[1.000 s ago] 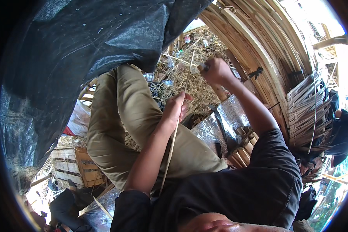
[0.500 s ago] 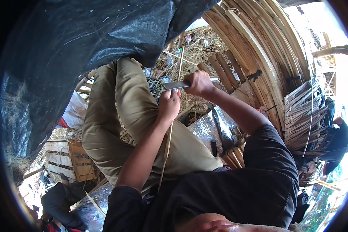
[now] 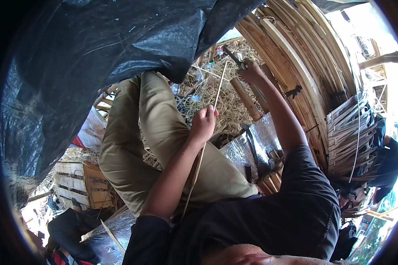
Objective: The person scrapes a long bamboo stick with a knife.
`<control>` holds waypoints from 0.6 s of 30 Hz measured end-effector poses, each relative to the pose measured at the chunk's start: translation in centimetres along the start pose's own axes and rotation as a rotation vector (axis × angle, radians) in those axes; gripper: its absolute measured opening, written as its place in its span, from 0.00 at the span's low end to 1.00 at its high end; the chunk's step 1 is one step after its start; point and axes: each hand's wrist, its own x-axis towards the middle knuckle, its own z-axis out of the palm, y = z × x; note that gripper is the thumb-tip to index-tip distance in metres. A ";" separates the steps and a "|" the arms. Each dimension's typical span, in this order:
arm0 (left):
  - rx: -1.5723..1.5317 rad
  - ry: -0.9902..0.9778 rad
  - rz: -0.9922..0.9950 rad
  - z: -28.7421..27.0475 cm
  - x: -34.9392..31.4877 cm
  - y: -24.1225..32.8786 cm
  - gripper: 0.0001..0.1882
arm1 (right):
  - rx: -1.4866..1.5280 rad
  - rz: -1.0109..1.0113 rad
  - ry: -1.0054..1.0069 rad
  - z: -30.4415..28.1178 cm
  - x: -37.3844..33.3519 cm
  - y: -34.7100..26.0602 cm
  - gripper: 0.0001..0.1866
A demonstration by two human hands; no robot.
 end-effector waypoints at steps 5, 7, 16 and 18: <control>-0.197 -0.071 -0.049 0.0 -0.1 1.0 0.18 | 0.369 -0.068 0.117 0.1 -2.1 -0.7 0.24; -0.123 -0.019 -0.033 -0.4 -0.3 0.6 0.18 | 0.450 0.028 0.076 -0.4 -4.9 -4.5 0.30; 0.041 0.059 0.098 0.4 0.1 -0.6 0.21 | 0.093 -0.128 0.064 2.1 -3.5 -4.3 0.38; 0.041 0.087 0.108 -0.3 -0.5 -0.6 0.21 | 0.095 -0.138 0.039 1.7 -6.3 -6.6 0.38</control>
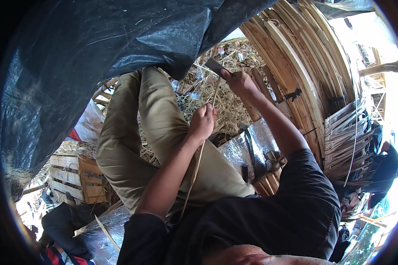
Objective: The person scrapes a long bamboo stick with a knife.
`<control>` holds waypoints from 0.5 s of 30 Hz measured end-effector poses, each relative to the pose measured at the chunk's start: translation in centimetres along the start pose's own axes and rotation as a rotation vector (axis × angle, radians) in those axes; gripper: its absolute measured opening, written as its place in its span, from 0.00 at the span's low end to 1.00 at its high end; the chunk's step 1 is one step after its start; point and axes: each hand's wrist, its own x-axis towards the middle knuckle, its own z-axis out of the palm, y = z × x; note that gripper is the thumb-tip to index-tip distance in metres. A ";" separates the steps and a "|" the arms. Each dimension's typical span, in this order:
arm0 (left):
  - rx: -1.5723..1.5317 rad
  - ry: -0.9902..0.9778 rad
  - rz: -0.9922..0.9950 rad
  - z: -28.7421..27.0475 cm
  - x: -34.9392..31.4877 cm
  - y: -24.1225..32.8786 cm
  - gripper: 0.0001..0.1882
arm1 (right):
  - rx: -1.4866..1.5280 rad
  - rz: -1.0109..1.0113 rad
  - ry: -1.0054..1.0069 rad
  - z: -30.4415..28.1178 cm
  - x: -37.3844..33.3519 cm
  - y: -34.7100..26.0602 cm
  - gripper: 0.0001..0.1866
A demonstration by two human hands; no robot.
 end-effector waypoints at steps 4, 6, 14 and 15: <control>-0.018 -0.101 -0.014 0.9 0.1 1.7 0.21 | -0.009 -0.043 0.020 -1.7 1.5 3.8 0.36; 0.008 -0.068 0.017 0.4 -0.4 0.3 0.21 | -0.037 0.178 -0.044 -4.1 1.3 -0.2 0.32; 0.044 -0.085 -0.002 0.5 -0.2 1.0 0.21 | 0.035 0.242 -0.147 -4.4 1.1 0.9 0.28; 0.054 -0.068 0.003 0.4 -0.1 0.8 0.21 | -0.136 0.039 -0.065 -1.5 2.0 3.5 0.30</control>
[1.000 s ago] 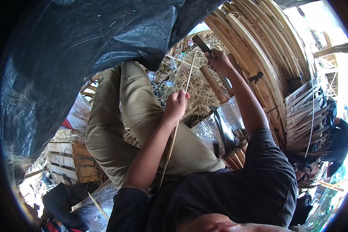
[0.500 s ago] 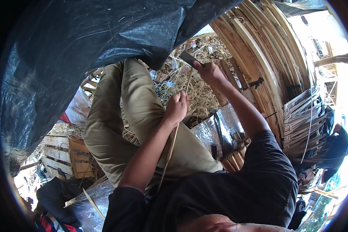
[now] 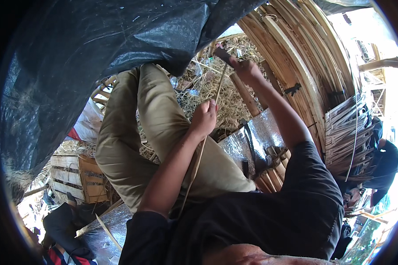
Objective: The person scrapes a long bamboo stick with a knife.
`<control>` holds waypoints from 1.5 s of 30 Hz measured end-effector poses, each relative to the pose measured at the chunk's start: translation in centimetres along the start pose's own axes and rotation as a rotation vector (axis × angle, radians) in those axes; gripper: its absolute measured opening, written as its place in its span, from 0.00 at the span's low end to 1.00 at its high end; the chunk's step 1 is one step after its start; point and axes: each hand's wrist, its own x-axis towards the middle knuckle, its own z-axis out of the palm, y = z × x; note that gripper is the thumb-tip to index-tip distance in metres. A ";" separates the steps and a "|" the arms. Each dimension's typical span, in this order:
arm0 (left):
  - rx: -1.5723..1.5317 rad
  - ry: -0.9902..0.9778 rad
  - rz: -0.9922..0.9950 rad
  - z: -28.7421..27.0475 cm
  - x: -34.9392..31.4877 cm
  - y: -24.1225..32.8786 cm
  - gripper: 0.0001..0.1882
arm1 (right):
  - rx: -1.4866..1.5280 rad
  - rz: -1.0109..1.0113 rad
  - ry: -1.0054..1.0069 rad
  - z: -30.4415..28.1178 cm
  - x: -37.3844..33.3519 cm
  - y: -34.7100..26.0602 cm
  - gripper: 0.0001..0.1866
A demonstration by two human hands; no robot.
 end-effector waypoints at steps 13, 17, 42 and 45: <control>-0.050 -0.005 0.041 -0.6 -0.4 0.2 0.21 | 0.069 0.032 -0.020 -0.7 -3.4 -2.6 0.39; 0.046 -0.020 0.005 -0.1 0.2 -0.2 0.20 | 0.140 0.126 -0.086 -1.6 -3.0 -2.8 0.40; -0.057 -0.068 -0.085 0.1 0.2 0.0 0.16 | 0.169 -0.103 0.049 4.8 -2.2 2.2 0.36; -0.210 -0.087 -0.148 -0.4 -0.9 0.0 0.16 | 0.145 -0.137 0.056 2.8 -5.3 -1.1 0.38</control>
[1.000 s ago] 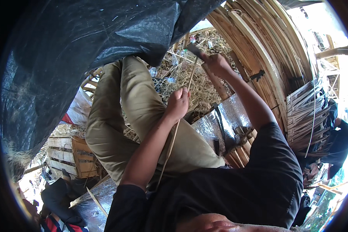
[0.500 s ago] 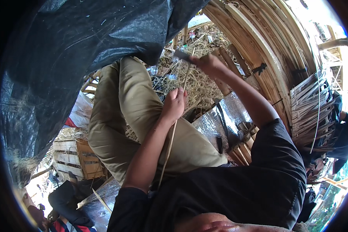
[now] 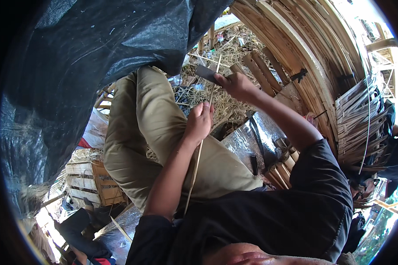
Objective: The person scrapes a long bamboo stick with a knife.
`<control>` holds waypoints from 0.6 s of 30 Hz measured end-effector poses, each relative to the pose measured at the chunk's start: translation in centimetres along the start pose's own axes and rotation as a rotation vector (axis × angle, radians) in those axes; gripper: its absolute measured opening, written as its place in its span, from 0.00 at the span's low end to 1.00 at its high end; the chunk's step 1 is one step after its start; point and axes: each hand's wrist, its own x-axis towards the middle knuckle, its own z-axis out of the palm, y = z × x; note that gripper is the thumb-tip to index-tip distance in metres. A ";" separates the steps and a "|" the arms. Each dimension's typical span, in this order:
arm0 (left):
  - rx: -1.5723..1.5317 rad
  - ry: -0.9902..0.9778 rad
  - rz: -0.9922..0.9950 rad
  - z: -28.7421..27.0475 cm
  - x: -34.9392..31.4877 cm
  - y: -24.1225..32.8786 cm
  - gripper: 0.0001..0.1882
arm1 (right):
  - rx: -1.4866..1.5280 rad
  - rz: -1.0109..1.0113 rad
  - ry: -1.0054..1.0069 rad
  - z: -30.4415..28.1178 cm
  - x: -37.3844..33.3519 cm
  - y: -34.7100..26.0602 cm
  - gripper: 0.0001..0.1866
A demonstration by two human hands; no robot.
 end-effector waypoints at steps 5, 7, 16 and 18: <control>0.222 0.075 0.148 0.0 0.7 0.8 0.21 | -0.069 0.320 -0.087 -1.9 3.0 -0.9 0.41; 0.118 0.071 0.042 0.0 0.4 0.9 0.21 | -0.055 -0.021 -0.108 0.3 -0.4 -1.5 0.38; 0.225 0.099 0.072 -0.5 0.4 0.0 0.20 | -0.312 -0.195 0.024 1.4 0.1 -0.1 0.33; 0.198 0.073 0.052 -0.3 0.5 0.4 0.20 | 0.002 -0.013 -0.076 0.8 -0.7 -0.6 0.33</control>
